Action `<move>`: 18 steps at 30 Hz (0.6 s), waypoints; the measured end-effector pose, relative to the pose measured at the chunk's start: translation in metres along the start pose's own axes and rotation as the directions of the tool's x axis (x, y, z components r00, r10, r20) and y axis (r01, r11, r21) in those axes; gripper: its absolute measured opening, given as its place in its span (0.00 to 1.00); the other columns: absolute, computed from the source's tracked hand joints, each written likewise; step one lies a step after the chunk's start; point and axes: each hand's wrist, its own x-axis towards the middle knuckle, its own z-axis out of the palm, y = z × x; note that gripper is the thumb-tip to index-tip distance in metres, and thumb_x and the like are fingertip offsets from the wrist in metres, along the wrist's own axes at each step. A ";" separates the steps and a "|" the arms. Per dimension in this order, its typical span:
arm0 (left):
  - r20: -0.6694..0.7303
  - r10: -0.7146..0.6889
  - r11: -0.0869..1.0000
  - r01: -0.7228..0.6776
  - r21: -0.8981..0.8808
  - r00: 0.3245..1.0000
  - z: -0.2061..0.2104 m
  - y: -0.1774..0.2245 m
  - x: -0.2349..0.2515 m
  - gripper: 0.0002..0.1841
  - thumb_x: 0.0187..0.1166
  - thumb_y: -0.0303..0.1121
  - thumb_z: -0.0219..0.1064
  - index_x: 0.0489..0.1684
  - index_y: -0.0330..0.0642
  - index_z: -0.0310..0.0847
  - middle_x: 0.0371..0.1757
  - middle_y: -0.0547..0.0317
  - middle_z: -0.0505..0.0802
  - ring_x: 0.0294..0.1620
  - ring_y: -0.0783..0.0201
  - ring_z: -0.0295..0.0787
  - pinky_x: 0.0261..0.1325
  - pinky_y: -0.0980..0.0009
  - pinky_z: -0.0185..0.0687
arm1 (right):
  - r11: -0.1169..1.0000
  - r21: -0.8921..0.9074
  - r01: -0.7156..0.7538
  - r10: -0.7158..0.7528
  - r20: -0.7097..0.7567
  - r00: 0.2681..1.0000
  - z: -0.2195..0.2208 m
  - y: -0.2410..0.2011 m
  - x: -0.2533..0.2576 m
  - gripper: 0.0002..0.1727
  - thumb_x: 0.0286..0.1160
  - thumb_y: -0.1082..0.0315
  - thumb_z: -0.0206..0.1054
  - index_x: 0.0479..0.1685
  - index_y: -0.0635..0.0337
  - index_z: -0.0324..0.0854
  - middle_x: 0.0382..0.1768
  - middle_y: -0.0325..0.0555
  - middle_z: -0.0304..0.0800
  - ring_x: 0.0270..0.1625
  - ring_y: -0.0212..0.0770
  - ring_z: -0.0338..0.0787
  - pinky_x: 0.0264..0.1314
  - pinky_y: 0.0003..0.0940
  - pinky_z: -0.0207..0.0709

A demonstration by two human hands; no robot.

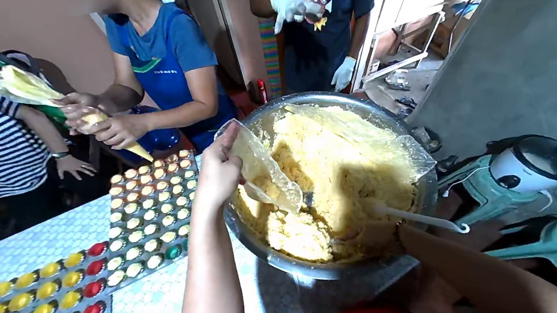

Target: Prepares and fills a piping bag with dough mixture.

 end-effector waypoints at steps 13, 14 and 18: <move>-0.036 -0.055 0.998 0.057 0.036 0.998 0.007 0.000 0.016 0.39 0.74 0.15 0.51 0.91 0.54 0.64 0.79 0.53 0.83 0.27 0.61 0.84 0.21 0.62 0.77 | 0.938 0.333 0.099 -0.100 -0.013 0.995 -0.020 0.038 -0.051 0.24 0.94 0.60 0.51 0.86 0.46 0.68 0.22 0.32 0.66 0.14 0.25 0.62 0.15 0.20 0.58; -0.030 -0.054 0.997 0.056 0.046 0.998 0.009 0.000 0.017 0.39 0.75 0.15 0.52 0.91 0.53 0.64 0.78 0.51 0.84 0.27 0.61 0.83 0.22 0.62 0.77 | 0.931 0.346 0.118 -0.107 -0.049 0.993 -0.023 0.040 -0.056 0.24 0.94 0.60 0.52 0.86 0.46 0.69 0.21 0.32 0.66 0.13 0.25 0.63 0.14 0.20 0.59; 0.027 -0.054 0.996 0.052 0.069 0.998 0.017 0.004 0.023 0.38 0.75 0.14 0.54 0.90 0.51 0.64 0.77 0.51 0.84 0.25 0.62 0.82 0.23 0.63 0.77 | 0.909 0.367 0.200 -0.140 -0.185 0.973 -0.036 0.036 -0.083 0.24 0.94 0.60 0.52 0.87 0.45 0.68 0.20 0.31 0.65 0.13 0.25 0.60 0.13 0.19 0.56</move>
